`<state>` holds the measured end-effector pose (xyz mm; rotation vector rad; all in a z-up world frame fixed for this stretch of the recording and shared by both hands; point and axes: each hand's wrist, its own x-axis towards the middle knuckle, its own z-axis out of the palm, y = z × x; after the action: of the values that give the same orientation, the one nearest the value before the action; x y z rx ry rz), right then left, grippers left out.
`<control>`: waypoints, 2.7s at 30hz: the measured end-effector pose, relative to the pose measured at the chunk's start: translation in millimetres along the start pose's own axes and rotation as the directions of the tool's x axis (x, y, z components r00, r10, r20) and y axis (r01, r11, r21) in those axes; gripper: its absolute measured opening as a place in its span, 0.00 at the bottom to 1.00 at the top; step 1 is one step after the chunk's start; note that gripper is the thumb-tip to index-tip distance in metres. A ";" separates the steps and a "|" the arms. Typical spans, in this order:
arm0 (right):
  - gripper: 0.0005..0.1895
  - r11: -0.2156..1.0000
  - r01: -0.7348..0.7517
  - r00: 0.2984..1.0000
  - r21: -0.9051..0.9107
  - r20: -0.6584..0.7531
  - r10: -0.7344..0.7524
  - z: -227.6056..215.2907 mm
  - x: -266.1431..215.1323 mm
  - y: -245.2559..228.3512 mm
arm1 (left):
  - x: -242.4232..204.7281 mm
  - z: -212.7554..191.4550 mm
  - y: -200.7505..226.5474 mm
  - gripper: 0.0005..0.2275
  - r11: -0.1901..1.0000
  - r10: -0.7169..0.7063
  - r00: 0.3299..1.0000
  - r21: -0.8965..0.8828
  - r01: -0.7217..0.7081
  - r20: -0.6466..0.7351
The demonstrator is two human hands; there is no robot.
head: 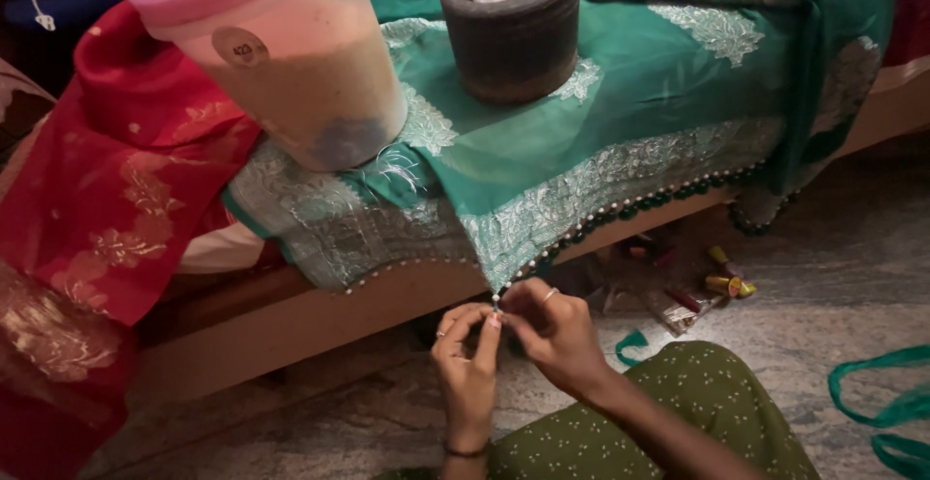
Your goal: Hand-sewing decorative beads and tassels onto the edge of a green fabric saree.
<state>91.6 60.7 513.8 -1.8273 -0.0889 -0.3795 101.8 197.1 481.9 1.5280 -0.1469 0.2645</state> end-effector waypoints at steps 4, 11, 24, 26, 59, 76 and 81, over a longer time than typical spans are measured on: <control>0.15 0.987 0.138 0.989 -0.086 -0.044 -0.143 -4.1 -0.7 -15.8 | 3.5 -0.3 0.3 0.05 0.976 0.103 0.995 0.196 -0.100 -0.006; 0.06 0.943 0.311 0.930 -0.121 -0.163 -0.328 -5.1 -17.8 -19.8 | -6.6 5.5 30.9 0.05 0.958 0.258 0.964 0.114 -0.263 0.062; 0.11 0.863 0.457 0.853 -0.215 -0.168 -0.494 -25.2 -8.6 -68.8 | 5.3 5.5 24.0 0.08 0.986 0.163 0.927 -0.085 -0.142 0.336; 0.11 0.824 0.516 0.824 -0.233 -0.126 -0.552 -23.9 2.8 -72.2 | 8.4 8.5 12.9 0.08 0.997 0.071 0.947 -0.061 -0.055 0.313; 0.03 0.991 0.082 0.990 0.106 0.104 -0.093 -29.2 31.9 -51.7 | 32.9 27.4 -28.1 0.12 0.921 0.031 0.980 -0.386 0.048 0.196; 0.03 0.942 0.096 0.972 0.323 0.175 -0.159 -29.5 52.0 -21.5 | 30.6 34.2 15.3 0.13 0.928 -0.057 0.995 -0.362 0.084 0.086; 0.03 0.977 0.044 0.982 0.207 0.173 -0.080 -32.1 54.6 -32.2 | 27.0 28.8 -6.1 0.09 0.948 -0.039 0.996 -0.312 0.063 0.081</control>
<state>128.2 32.4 567.7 -1.6563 -0.3011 -0.2377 131.4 170.4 484.1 1.2228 -0.1984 0.1348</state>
